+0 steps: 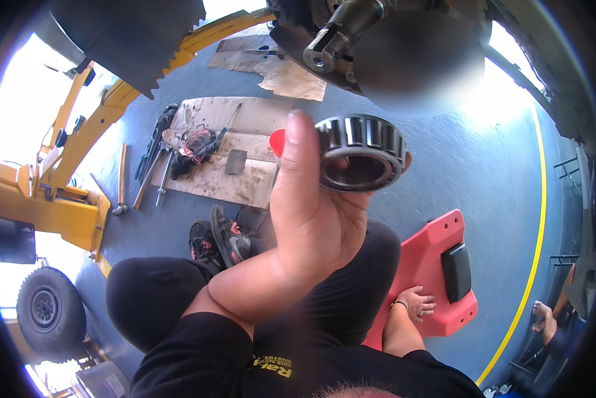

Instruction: The person removes a wheel bearing from a vehicle's hub assembly, cleans the bearing with a cloth, and then attempts to install it back onto the hub. The person handles the bearing and hub components by hand while seated on a creeper.

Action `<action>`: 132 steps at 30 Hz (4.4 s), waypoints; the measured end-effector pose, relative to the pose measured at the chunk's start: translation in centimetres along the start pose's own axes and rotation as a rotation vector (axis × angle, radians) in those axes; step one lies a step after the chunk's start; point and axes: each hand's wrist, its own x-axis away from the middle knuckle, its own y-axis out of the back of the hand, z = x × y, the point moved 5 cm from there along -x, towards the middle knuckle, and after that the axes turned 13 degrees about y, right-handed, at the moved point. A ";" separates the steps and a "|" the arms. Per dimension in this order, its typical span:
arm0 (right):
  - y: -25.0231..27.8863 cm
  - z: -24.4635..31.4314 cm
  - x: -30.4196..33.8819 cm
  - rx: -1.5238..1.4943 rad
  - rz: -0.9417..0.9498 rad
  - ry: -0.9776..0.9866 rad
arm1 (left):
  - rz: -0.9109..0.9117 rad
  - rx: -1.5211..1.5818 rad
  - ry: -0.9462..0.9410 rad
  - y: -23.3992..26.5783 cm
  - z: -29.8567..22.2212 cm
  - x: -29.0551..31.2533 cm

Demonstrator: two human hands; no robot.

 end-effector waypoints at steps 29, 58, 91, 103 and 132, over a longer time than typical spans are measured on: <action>0.4 0.1 0.0 0.044 0.072 -0.032 | 0.247 -0.677 -0.052 2.2 -3.7 -10.8; 0.8 0.2 0.2 0.082 0.055 -0.038 | 0.186 -0.615 0.001 2.3 -2.7 -11.7; 1.0 0.1 0.1 0.003 0.041 -0.030 | 0.341 -0.002 0.202 0.5 2.6 -8.6; 1.5 0.1 0.3 -0.002 0.031 -0.022 | 0.534 0.183 0.276 1.1 2.6 -8.3; 1.0 0.2 0.1 0.004 0.047 -0.024 | 0.447 0.098 0.173 0.0 4.4 -9.2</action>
